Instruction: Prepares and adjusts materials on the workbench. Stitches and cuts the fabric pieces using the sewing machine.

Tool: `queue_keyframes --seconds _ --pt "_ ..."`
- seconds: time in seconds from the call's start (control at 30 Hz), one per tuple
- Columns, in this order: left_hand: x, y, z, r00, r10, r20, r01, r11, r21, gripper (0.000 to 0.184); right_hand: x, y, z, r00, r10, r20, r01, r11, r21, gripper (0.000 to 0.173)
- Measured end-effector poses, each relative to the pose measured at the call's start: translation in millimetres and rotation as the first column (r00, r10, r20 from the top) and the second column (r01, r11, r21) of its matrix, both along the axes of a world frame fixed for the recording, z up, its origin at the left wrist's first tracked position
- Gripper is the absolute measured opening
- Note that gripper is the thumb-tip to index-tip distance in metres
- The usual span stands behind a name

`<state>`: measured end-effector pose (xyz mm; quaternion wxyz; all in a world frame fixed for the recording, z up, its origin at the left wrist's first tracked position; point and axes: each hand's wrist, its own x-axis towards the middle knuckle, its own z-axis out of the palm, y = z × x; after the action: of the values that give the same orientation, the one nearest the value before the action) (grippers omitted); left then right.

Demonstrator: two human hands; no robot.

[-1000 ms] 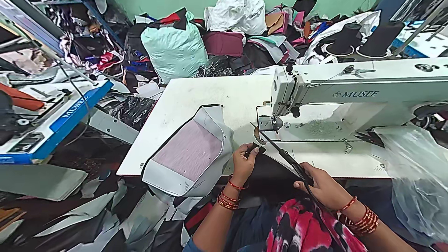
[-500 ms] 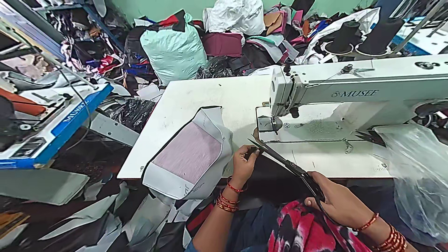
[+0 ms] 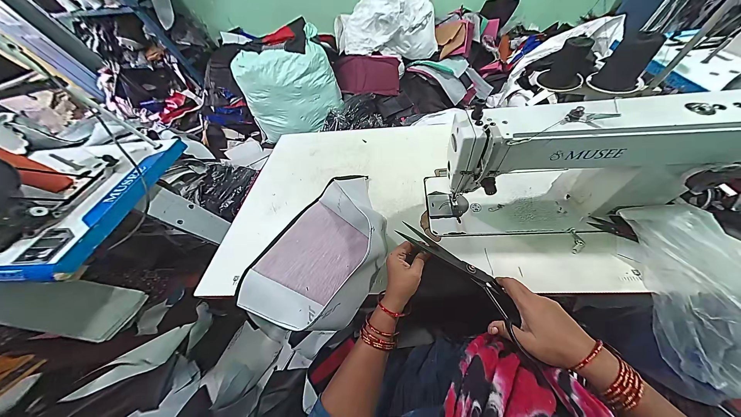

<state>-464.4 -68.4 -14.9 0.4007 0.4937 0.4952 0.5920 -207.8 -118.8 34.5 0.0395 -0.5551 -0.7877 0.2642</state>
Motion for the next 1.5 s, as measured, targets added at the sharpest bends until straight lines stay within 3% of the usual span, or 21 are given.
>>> queue_keyframes --seconds 0.3,0.67,0.83,0.97,1.07,1.2,1.5 --pt "0.1 1.8 0.1 1.000 -0.013 -0.022 0.013 1.000 0.013 0.011 -1.2 -2.8 -8.3 0.994 -0.002 -0.105 0.001 1.000 -0.004 0.085" --pt "3.1 1.0 -1.1 0.994 -0.040 -0.104 0.046 0.998 0.049 0.009 1.1 -11.3 -18.2 0.969 -0.079 -0.232 0.046 0.989 -0.144 0.077" --pt "1.5 1.6 -2.8 0.995 -0.036 -0.095 0.039 0.999 0.034 0.010 9.1 -21.4 -29.1 0.905 -0.194 -0.379 0.158 0.979 -0.125 0.069" --pt "3.6 0.4 -0.4 0.983 0.026 -0.181 -0.022 0.999 0.023 0.012 40.5 -27.5 -19.7 0.893 -0.327 -0.309 0.309 0.945 -0.108 0.071" --pt "8.9 2.3 -0.4 0.966 0.058 -0.253 -0.046 0.998 0.052 0.013 65.4 -23.4 1.0 0.862 -0.469 -0.193 0.459 0.883 -0.098 0.061" --pt "13.4 4.2 0.9 0.954 0.069 -0.293 -0.062 0.998 0.031 0.013 70.1 15.7 31.8 0.795 -0.594 0.120 0.606 0.789 -0.105 0.060" --pt "12.4 3.2 -5.1 0.960 0.098 -0.264 -0.084 0.995 0.061 0.015 30.8 92.8 42.9 0.760 -0.518 0.393 0.593 0.800 -0.092 0.059"
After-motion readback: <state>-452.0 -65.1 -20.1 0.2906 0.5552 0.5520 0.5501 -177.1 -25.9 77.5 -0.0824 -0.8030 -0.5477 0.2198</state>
